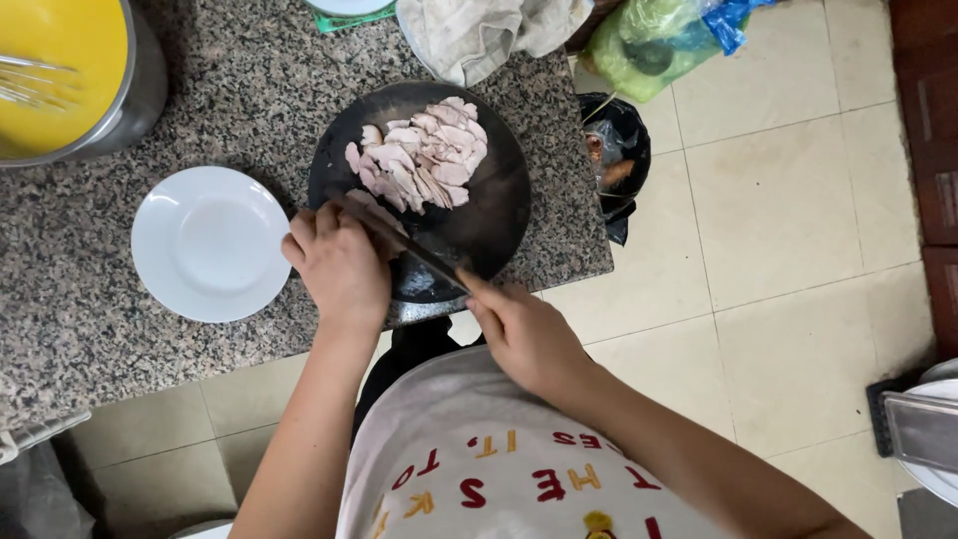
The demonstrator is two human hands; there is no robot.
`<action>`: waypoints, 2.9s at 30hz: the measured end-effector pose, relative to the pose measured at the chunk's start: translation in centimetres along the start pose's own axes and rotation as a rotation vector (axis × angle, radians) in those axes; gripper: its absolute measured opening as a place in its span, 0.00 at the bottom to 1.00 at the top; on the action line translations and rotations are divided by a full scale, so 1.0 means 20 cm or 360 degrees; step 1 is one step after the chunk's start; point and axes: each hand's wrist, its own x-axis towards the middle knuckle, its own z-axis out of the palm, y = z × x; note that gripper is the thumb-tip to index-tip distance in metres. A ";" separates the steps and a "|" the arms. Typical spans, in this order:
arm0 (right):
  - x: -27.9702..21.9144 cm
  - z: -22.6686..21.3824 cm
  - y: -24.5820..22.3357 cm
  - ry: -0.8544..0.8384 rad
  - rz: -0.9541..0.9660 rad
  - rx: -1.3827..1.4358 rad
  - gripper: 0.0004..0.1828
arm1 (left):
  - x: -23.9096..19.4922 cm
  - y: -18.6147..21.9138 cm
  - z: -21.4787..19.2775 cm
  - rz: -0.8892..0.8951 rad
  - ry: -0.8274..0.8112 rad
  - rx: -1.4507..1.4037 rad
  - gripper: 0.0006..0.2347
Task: Cutting cooked pork into thin slices on a wooden cutting board.
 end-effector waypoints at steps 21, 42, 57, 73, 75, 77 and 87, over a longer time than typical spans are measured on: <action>-0.03 -0.02 0.01 -0.0126 0.0140 -0.0132 0.24 | 0.00 0.03 -0.04 -0.0148 -0.0073 -0.0279 0.15; 0.22 0.17 0.06 0.0042 -0.0120 0.0163 0.22 | 0.01 0.02 -0.07 -0.0227 -0.0152 -0.0441 0.12; 0.29 0.15 0.02 -0.0131 0.0021 0.0247 0.22 | 0.01 0.00 -0.07 -0.0186 -0.0160 -0.0436 0.20; 0.33 0.22 0.10 -0.0067 -0.0078 0.0144 0.22 | 0.01 -0.02 -0.05 -0.0141 -0.0127 -0.0404 0.22; 0.37 0.27 0.13 0.0055 -0.0245 0.0140 0.21 | 0.00 -0.01 -0.04 -0.0157 -0.0107 -0.0421 0.20; 0.29 0.21 0.10 0.0014 -0.0189 0.0153 0.22 | -0.01 0.00 -0.03 -0.0157 -0.0079 -0.0426 0.20; 0.35 0.27 0.12 -0.0001 -0.0093 0.0078 0.22 | 0.00 -0.01 -0.06 -0.0145 -0.0111 -0.0465 0.21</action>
